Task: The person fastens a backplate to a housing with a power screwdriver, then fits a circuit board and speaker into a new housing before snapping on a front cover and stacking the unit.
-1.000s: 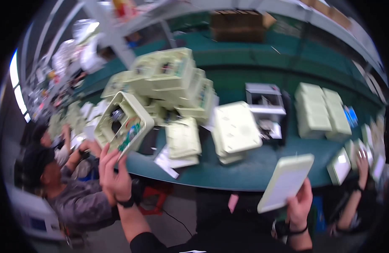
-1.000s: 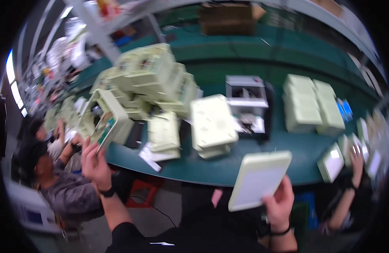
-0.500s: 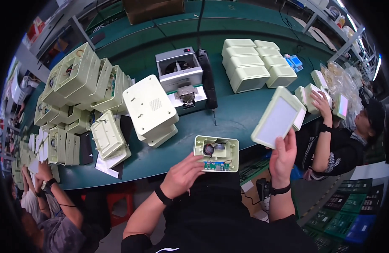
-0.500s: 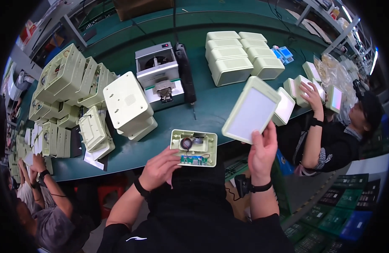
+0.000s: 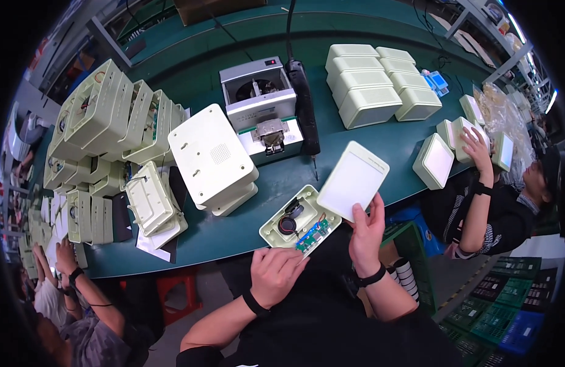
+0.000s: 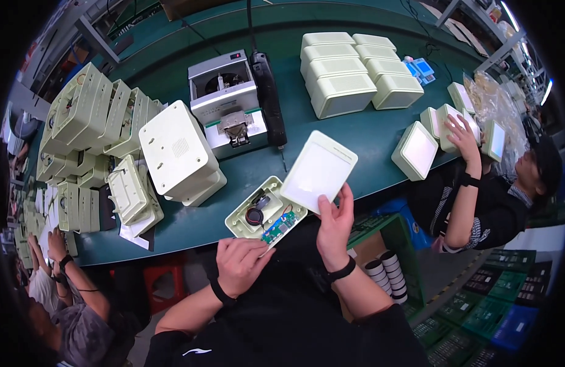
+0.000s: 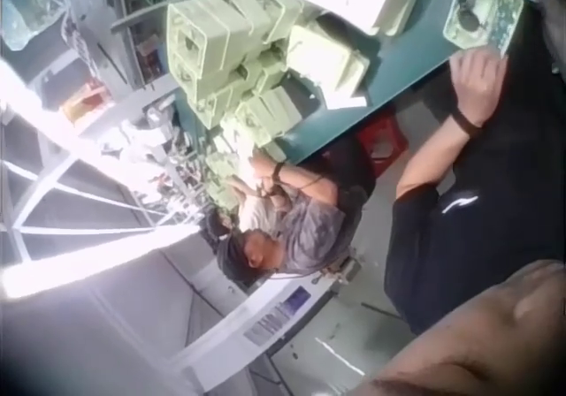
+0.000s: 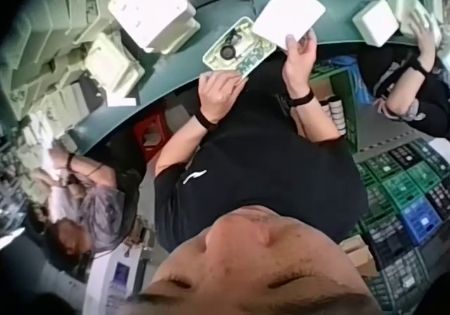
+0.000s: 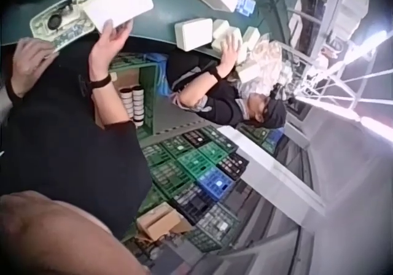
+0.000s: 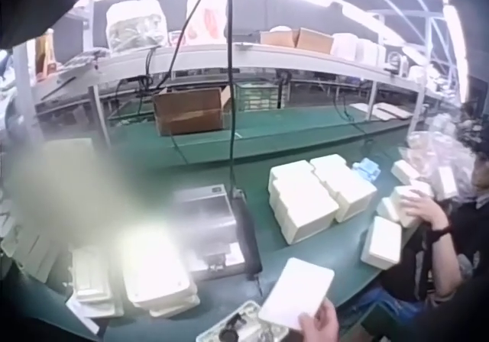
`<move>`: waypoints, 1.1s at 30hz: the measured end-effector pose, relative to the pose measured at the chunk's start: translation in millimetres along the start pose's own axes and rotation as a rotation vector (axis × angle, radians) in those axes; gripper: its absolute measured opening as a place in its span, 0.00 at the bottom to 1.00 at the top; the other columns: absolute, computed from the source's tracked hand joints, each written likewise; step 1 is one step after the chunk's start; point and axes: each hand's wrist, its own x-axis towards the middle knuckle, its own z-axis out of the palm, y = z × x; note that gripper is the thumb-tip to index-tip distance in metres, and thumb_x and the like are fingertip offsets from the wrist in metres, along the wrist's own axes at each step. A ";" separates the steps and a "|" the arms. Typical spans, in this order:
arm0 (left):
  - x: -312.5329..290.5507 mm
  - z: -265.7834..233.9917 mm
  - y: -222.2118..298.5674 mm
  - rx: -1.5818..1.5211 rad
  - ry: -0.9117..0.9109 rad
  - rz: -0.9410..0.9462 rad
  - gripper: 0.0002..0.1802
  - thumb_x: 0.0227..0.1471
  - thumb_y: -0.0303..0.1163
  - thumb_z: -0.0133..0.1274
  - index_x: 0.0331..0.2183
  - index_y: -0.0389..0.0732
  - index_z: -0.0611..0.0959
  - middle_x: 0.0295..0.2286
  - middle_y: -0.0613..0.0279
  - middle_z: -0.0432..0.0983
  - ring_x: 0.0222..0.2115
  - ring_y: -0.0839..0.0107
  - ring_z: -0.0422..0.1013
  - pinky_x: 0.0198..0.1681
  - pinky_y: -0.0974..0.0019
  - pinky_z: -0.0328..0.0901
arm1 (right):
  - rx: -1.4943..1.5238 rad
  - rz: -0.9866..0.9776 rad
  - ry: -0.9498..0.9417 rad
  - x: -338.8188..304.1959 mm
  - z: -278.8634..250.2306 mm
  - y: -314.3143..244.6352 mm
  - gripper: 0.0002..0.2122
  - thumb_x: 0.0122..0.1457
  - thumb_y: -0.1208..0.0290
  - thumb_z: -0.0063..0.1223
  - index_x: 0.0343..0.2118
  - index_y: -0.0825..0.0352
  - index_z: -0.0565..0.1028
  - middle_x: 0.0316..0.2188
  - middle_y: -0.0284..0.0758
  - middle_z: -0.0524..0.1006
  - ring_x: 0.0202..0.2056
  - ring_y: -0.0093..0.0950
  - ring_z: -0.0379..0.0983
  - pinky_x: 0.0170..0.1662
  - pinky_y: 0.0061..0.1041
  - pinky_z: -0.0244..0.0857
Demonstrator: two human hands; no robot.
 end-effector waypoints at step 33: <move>33.5 -25.0 17.9 -0.675 -0.014 -0.098 0.31 0.59 0.38 0.64 0.59 0.33 0.77 0.55 0.40 0.76 0.56 0.45 0.74 0.59 0.54 0.70 | 0.127 0.284 -0.534 -46.9 15.0 -22.8 0.27 0.64 0.73 0.61 0.64 0.70 0.65 0.55 0.40 0.75 0.51 0.29 0.77 0.57 0.32 0.70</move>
